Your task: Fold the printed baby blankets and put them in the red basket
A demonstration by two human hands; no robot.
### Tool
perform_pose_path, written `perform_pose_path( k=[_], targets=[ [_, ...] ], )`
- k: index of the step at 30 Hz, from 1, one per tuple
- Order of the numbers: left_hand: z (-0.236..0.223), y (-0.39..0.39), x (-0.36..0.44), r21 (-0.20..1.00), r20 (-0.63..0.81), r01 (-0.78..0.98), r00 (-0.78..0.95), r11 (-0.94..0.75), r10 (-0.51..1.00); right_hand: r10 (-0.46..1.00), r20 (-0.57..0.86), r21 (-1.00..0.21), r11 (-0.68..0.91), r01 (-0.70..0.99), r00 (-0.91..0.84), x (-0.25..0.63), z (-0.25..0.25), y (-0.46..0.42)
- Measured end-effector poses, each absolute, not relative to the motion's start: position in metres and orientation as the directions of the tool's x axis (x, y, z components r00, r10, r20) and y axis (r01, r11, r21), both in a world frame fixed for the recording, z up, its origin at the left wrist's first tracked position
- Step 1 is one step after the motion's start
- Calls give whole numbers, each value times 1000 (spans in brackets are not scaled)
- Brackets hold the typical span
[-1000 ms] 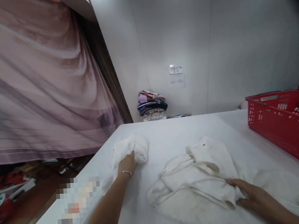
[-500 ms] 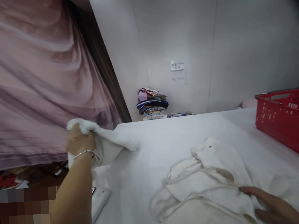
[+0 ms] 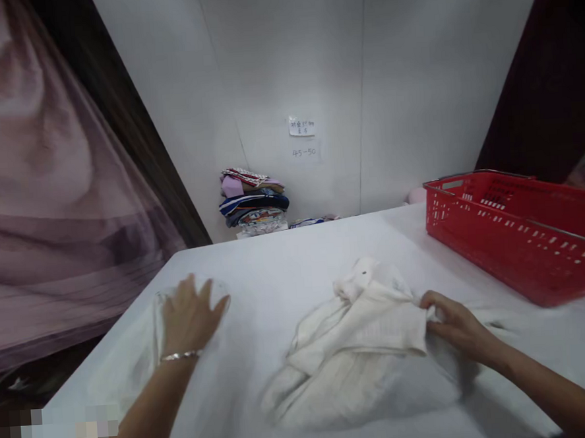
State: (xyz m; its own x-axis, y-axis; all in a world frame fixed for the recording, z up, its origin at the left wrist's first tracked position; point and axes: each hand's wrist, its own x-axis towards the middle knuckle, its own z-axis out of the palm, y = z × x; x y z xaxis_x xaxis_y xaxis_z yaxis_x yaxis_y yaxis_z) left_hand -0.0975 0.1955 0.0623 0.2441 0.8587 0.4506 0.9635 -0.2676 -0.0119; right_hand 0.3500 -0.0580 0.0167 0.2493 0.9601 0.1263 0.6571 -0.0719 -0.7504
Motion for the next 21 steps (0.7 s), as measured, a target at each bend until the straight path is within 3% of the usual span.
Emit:
perform_pose_path(
  k=[2,4,6,8,10,13,18,21],
  targets=[
    [53,164,-63,114,355,832,477,-544,804,951,190,-772,-7,636,242,344,23,-58],
    [33,127,-35,312,218,759,528,-571,821,986,129,-757,27,653,109,340,24,-60],
    [9,90,-15,440,86,701,590,-562,803,998,-37,-719,8,695,-50,342,21,-66],
    [-10,60,-5,469,86,653,636,-595,766,980,-158,-719,-31,695,-120,347,17,-71],
    [-20,40,-2,480,128,616,655,-624,745,978,-178,-761,-66,645,-110,352,15,-77],
    [-14,32,-2,597,135,595,587,-538,799,977,-209,-757,-134,639,-42,355,13,-82],
    [29,58,-14,900,-87,423,418,-109,904,947,-279,-811,-143,568,-161,352,4,-86],
    [60,82,-27,906,106,383,211,-182,972,984,-167,-888,-122,444,-62,356,8,-80]
  ],
)
